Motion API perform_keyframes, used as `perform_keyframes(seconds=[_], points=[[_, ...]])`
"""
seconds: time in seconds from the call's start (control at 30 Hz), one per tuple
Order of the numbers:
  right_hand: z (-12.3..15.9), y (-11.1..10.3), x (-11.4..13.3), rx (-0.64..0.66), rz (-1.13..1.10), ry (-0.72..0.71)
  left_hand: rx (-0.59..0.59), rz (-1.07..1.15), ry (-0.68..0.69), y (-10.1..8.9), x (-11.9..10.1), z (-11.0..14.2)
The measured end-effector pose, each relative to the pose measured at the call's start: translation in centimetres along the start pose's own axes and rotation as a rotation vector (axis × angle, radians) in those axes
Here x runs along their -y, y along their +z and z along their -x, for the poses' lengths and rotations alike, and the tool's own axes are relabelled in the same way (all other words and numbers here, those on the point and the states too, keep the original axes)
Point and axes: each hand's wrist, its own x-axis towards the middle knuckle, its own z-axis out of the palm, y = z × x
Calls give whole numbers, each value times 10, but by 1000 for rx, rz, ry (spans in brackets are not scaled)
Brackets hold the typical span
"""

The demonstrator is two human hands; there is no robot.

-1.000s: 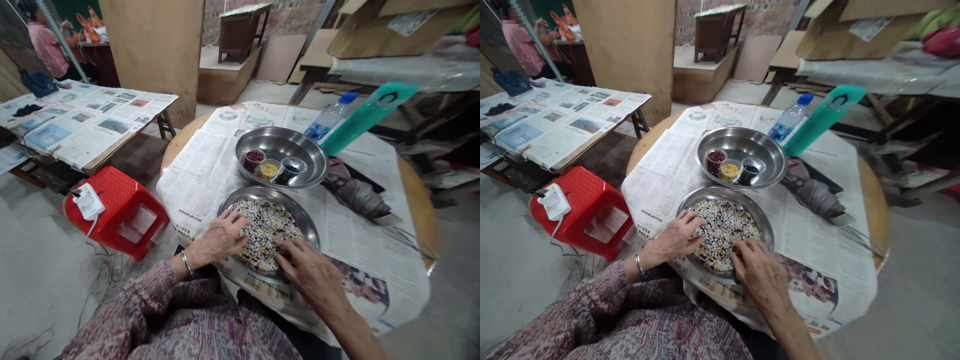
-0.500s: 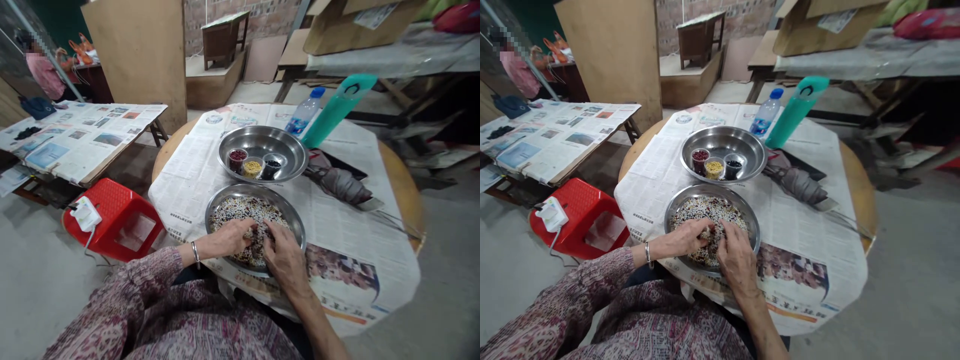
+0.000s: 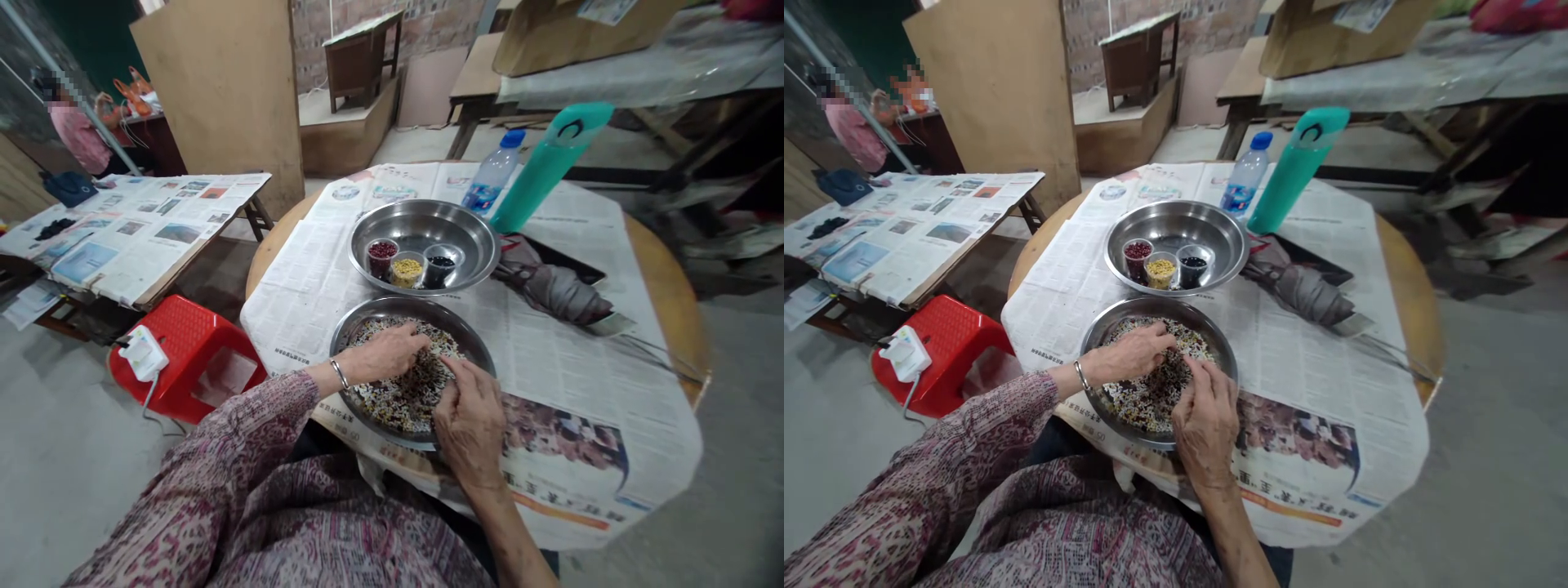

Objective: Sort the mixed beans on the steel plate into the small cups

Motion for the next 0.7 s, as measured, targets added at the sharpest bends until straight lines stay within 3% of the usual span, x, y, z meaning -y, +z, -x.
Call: perform_keyframes(seconds=[0.2, 0.37, 0.53, 0.63, 0.7], points=[[0, -1, -1, -12, 17, -17, 8, 148, -88, -13, 14, 39], [1, -2, 0, -33, -3, 0, 167, 270, 192, -17, -5, 67], [1, -3, -1, -11, 4, 2, 81, -38, 365, -3, -24, 48], [2, -2, -2, -11, 11, 8, -38, -186, 316, 1, -23, 28], [2, -2, -3, -13, 11, 1, -104, -227, 213, 1, -17, 19]])
